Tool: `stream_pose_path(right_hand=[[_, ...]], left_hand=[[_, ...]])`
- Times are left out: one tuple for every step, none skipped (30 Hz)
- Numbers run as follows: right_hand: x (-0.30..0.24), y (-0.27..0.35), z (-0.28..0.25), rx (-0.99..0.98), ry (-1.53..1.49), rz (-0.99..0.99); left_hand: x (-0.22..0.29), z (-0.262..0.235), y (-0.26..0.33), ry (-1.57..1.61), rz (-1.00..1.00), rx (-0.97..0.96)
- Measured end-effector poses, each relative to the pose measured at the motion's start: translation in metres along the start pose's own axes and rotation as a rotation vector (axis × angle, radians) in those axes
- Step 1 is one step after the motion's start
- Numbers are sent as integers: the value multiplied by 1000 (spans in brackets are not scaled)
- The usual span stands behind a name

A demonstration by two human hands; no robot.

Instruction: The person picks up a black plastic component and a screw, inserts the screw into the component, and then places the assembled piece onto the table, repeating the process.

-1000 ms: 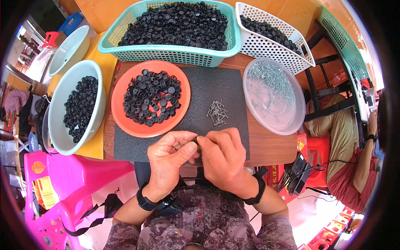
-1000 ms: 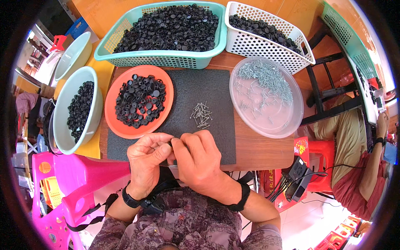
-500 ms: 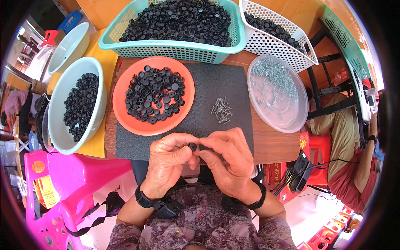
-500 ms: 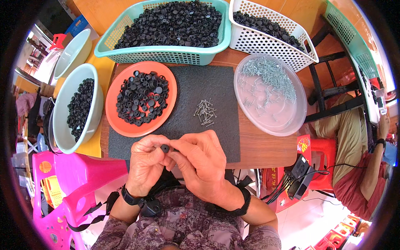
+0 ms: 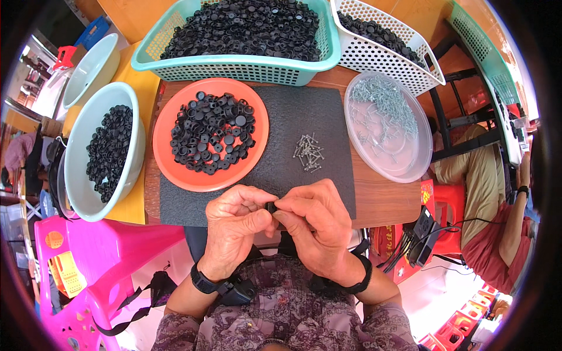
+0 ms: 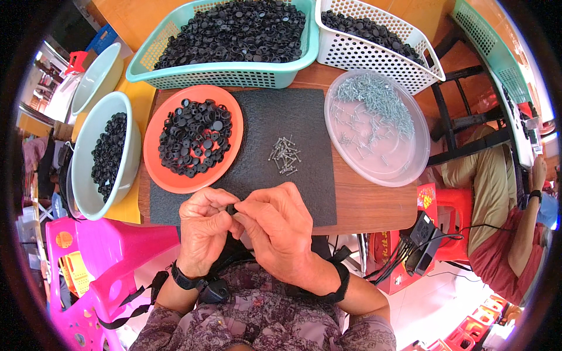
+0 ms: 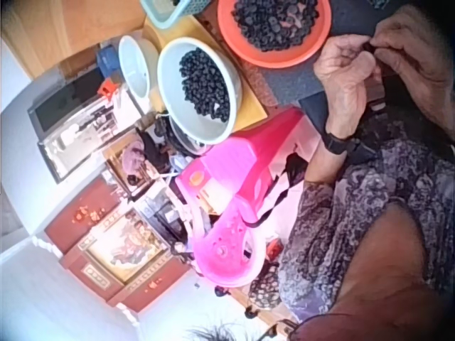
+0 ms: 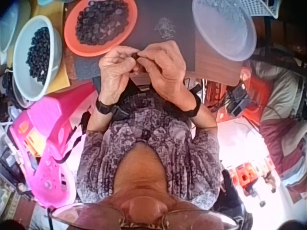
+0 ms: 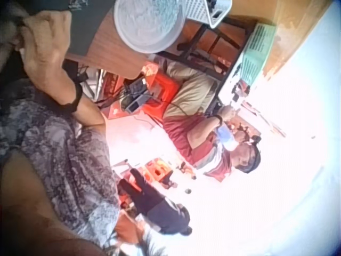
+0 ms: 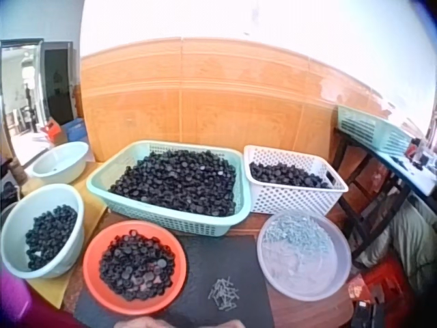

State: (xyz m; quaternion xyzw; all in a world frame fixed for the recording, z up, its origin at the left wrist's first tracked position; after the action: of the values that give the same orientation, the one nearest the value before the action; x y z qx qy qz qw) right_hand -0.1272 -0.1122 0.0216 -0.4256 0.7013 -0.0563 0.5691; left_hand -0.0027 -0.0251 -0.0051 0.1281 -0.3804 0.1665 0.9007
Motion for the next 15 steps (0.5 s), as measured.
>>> stream_pose_path(right_hand=[[0, 0, 1, 10, -4, 3], [-1, 1, 1, 18, -7, 13], [-1, 1, 2, 27, -8, 22], [-1, 2, 3, 31, -10, 25], [-1, 2, 3, 35, -10, 28], [0, 2, 4, 37, -6, 37], [0, 3, 4, 40, -6, 37], [0, 3, 5, 42, -1, 44], [0, 4, 5, 44, 3, 50], [-1, 5, 5, 39, 23, 36], [-1, 5, 5, 35, 44, 18], [0, 4, 5, 29, 68, 6], [0, 4, 6, 31, 76, -11], [0, 4, 6, 30, 86, -20], [0, 4, 6, 31, 96, -19]], left_hand=[[0, 0, 0, -5, -5, 7], [0, 0, 0, -10, -10, 15], [0, 0, 0, -23, -10, 22], [0, 0, 0, -17, -17, 23], [-1, 0, 0, -19, -19, 25], [-1, 0, 0, -30, -14, 26], [-2, 0, 0, -18, -21, 29], [-3, -1, 0, -14, -21, 32], [-3, -1, 0, -22, -17, 39], [-4, -1, 0, -24, -21, 42], [-4, -1, 0, -37, -19, 48], [-5, -1, -1, -54, -6, 50], [-5, 0, -1, -58, -15, 62], [-6, -1, -1, -67, -15, 72], [-6, -1, -2, -84, -13, 83]])
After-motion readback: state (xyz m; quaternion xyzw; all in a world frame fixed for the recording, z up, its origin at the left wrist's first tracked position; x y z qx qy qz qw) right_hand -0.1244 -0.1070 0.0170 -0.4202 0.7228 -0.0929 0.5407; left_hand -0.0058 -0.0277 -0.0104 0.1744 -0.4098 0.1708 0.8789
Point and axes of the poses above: each hand's wrist, its own y-axis away from the middle knuckle, its own z-axis out of the palm, x = y × z, the point moved 1 cm from there along -y, towards the middle knuckle
